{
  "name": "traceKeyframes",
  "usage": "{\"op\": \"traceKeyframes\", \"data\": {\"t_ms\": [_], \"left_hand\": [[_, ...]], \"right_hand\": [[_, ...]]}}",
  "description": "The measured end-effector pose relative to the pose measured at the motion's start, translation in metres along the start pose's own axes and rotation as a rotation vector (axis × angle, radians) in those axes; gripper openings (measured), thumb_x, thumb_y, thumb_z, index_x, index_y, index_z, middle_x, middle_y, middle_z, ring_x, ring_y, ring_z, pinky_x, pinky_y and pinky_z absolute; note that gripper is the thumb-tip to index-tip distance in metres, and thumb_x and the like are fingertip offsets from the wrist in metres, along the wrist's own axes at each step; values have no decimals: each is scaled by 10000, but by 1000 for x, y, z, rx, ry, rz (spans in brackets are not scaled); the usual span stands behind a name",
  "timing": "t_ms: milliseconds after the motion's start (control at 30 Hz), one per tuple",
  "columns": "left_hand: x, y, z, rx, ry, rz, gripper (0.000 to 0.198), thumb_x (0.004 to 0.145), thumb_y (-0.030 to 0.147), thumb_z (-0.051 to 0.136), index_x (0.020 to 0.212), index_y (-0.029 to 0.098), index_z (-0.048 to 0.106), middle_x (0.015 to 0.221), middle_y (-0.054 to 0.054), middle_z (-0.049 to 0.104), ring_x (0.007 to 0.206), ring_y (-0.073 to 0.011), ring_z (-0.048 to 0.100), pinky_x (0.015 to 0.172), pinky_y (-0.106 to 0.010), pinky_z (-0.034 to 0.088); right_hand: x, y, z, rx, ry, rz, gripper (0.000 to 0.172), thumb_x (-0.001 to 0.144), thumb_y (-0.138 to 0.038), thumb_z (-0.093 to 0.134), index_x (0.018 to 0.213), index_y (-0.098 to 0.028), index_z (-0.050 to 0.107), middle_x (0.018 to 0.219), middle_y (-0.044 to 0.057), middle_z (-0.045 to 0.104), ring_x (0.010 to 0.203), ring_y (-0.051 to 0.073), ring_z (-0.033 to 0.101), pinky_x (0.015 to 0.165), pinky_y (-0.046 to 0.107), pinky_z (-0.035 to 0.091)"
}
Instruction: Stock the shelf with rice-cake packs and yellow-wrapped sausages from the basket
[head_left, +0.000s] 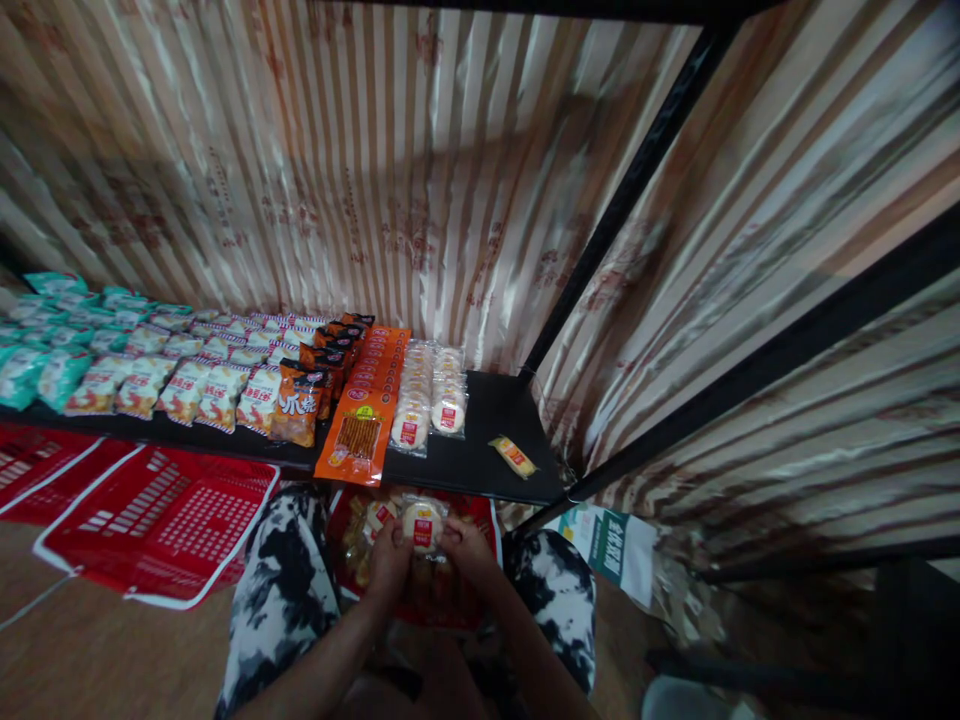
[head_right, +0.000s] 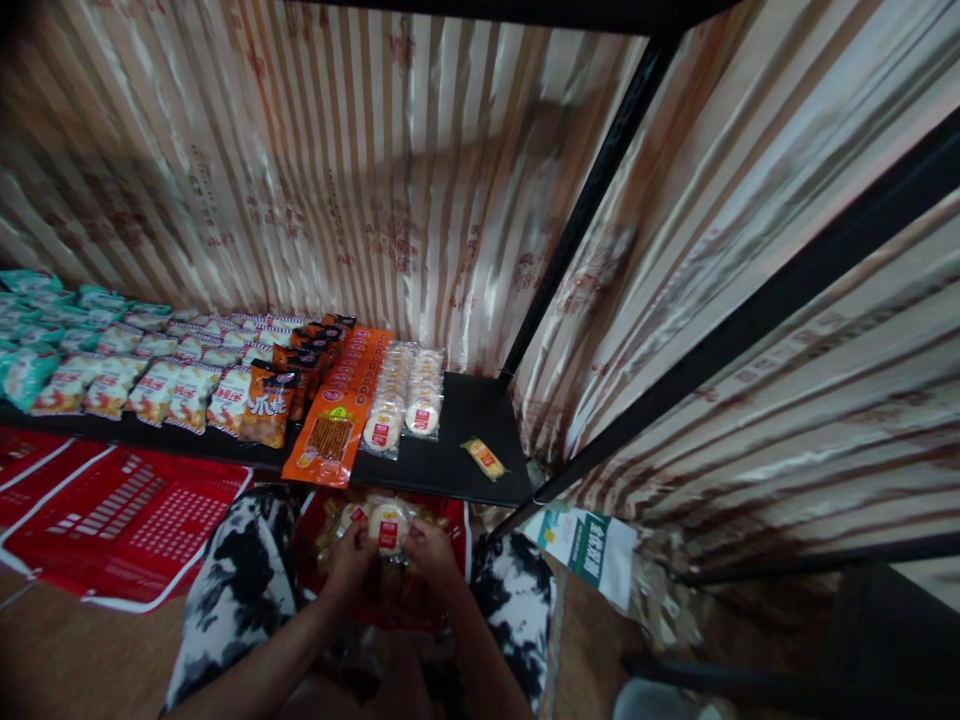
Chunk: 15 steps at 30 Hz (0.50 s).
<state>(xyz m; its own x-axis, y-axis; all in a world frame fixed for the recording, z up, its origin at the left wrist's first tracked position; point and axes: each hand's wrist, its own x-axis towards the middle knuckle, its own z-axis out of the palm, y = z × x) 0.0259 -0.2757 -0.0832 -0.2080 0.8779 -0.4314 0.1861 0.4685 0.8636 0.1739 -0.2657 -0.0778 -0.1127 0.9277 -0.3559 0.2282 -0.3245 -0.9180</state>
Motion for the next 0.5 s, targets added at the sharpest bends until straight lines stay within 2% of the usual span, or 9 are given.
{"op": "traceKeyframes", "data": {"t_ms": [200,333,500], "left_hand": [[2,5,-2,270,83,172,208,732,212,510,896,135,613,889,-85,616,845,-201,577,775,-294,435],[-1,15,-3,240,60,216,257,744,241,483,937,132,612,930,-90,617,833,-192,574,763,-294,439],[-3,26,-2,217,47,205,292,746,230,477,989,117,592,945,-90,615,807,-176,579,755,-280,439]], "right_hand": [[1,-6,-4,23,95,-56,169,601,-268,588,748,-209,531,680,-23,608,629,134,568,620,253,454],[1,-12,-8,53,134,-121,185,613,-311,609,727,-211,504,655,-32,578,627,128,561,627,257,457],[0,-19,-13,49,121,-133,182,650,-336,607,752,-206,531,703,-11,621,671,144,597,649,270,474]]}}
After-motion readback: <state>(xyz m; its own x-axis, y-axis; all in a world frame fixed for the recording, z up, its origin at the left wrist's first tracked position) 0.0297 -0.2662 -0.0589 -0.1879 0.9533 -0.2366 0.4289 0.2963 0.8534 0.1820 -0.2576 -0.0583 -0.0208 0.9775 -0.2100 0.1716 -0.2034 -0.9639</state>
